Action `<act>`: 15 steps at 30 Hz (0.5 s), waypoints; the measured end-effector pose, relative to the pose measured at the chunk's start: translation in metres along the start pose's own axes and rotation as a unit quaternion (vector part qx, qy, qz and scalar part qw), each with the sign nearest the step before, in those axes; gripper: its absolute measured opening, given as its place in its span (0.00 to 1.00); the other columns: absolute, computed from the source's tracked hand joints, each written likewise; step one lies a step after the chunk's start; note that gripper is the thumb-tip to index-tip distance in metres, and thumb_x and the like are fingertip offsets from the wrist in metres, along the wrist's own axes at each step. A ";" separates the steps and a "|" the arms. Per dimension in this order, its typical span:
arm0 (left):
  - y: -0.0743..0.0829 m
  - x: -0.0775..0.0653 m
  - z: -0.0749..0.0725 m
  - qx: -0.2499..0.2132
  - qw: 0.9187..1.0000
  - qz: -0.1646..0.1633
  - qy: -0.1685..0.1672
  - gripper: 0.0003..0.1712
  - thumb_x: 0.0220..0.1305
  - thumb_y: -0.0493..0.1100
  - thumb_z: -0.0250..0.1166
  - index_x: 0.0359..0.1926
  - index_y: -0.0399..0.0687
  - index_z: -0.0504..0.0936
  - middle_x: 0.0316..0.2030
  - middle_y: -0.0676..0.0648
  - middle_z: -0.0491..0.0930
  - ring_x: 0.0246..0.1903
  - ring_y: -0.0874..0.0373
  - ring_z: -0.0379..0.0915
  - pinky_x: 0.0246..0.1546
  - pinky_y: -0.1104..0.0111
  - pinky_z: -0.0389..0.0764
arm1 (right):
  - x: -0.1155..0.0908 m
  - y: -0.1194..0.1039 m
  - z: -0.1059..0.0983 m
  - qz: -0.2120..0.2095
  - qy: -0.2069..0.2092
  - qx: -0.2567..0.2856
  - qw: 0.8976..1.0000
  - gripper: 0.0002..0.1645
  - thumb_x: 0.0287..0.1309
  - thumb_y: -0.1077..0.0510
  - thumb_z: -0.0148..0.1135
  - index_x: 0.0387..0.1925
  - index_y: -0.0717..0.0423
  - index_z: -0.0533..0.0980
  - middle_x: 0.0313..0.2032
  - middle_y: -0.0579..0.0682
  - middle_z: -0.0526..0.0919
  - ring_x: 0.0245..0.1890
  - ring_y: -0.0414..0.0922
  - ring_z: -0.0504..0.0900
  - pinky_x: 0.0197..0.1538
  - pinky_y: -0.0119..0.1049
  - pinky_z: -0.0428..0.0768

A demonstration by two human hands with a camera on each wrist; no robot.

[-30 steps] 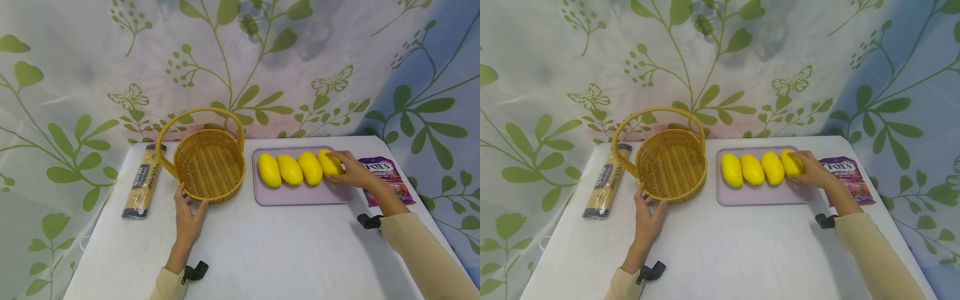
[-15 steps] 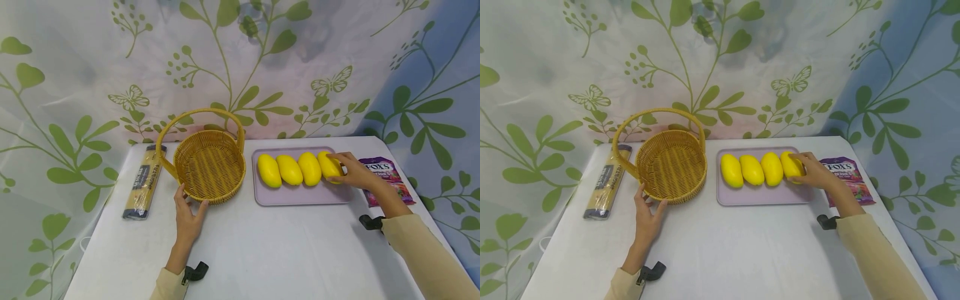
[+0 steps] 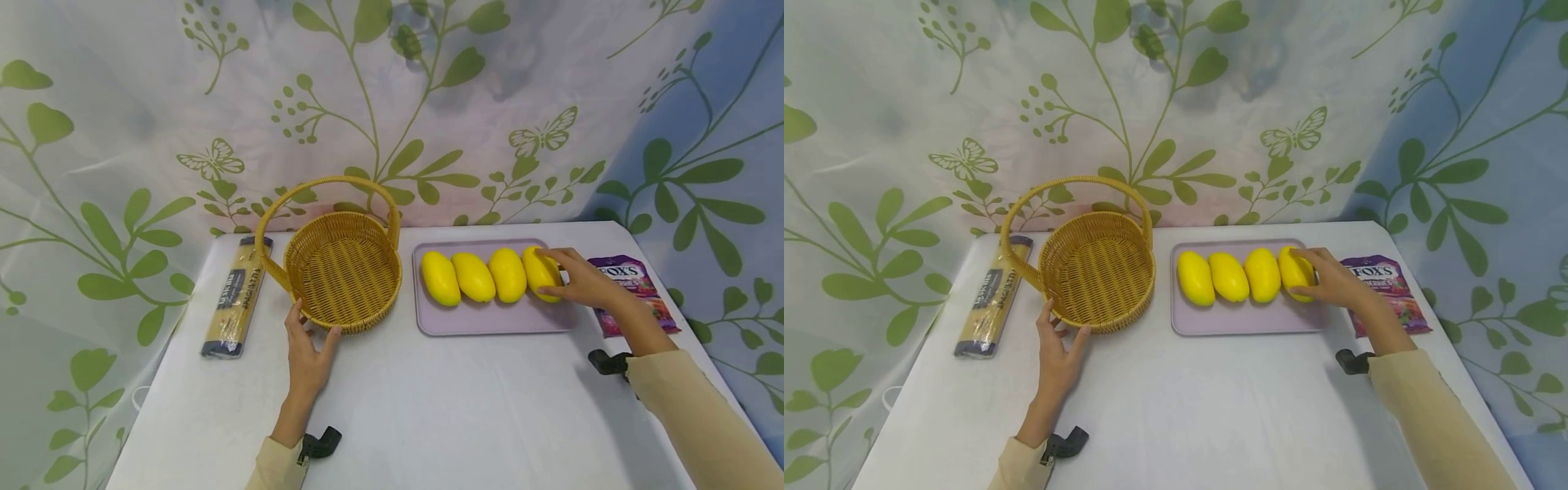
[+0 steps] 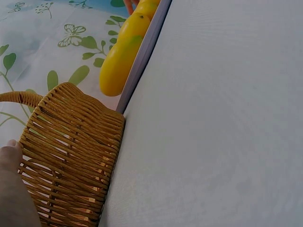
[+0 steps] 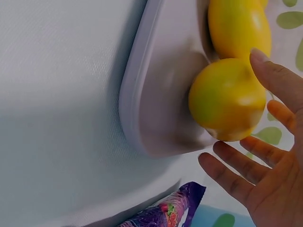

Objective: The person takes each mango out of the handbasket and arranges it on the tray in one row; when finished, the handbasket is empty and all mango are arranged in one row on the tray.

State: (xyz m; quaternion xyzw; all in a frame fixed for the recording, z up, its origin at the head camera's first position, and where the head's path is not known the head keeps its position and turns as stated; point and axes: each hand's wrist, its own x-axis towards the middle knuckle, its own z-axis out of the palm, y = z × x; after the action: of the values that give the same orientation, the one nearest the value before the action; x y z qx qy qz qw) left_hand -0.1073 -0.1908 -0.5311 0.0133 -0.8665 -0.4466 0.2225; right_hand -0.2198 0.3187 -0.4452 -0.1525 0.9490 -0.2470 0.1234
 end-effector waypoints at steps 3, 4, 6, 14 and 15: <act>-0.001 0.000 0.000 -0.002 1.000 0.001 0.002 0.48 0.58 0.53 0.63 0.71 0.49 0.46 0.67 0.45 0.53 0.58 0.52 0.61 0.48 0.58 0.70 | 0.001 -0.002 0.000 0.011 -0.001 -0.001 1.000 0.51 0.50 0.41 0.66 0.70 0.51 0.54 0.65 0.68 0.52 0.58 0.66 0.61 0.51 0.65 0.68; 0.000 0.000 0.000 -0.003 1.000 0.001 0.002 0.48 0.58 0.53 0.63 0.71 0.49 0.46 0.67 0.44 0.53 0.58 0.52 0.61 0.48 0.58 0.70 | 0.001 -0.002 0.000 0.014 -0.002 -0.004 1.000 0.51 0.49 0.41 0.66 0.70 0.51 0.53 0.65 0.68 0.52 0.59 0.67 0.60 0.52 0.66 0.67; 0.000 0.000 0.000 -0.003 1.000 0.001 0.002 0.48 0.58 0.53 0.64 0.71 0.49 0.45 0.67 0.44 0.53 0.58 0.53 0.60 0.48 0.58 0.70 | 0.000 -0.004 -0.001 0.024 -0.005 -0.012 1.000 0.52 0.49 0.39 0.65 0.70 0.50 0.52 0.65 0.68 0.51 0.60 0.68 0.59 0.52 0.67 0.65; 0.008 -0.003 -0.004 0.000 1.000 -0.015 -0.012 0.49 0.59 0.54 0.62 0.72 0.51 0.43 0.68 0.44 0.52 0.60 0.52 0.58 0.51 0.56 0.70 | -0.019 -0.031 -0.007 0.041 0.015 -0.054 0.998 0.54 0.52 0.36 0.61 0.72 0.48 0.47 0.67 0.70 0.47 0.59 0.73 0.58 0.50 0.70 0.62; 0.010 -0.003 -0.005 0.002 1.000 -0.019 -0.015 0.49 0.59 0.55 0.62 0.72 0.51 0.43 0.68 0.44 0.52 0.61 0.52 0.58 0.52 0.55 0.70 | -0.023 -0.036 -0.007 0.038 0.022 -0.060 0.997 0.53 0.52 0.36 0.61 0.72 0.47 0.47 0.67 0.70 0.47 0.59 0.73 0.58 0.50 0.70 0.63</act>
State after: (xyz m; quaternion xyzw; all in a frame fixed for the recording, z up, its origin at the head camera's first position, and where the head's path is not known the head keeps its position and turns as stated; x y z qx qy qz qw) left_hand -0.1006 -0.1879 -0.5226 0.0228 -0.8701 -0.4494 0.2009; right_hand -0.1923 0.3001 -0.4170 -0.1176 0.9697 -0.1879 0.1028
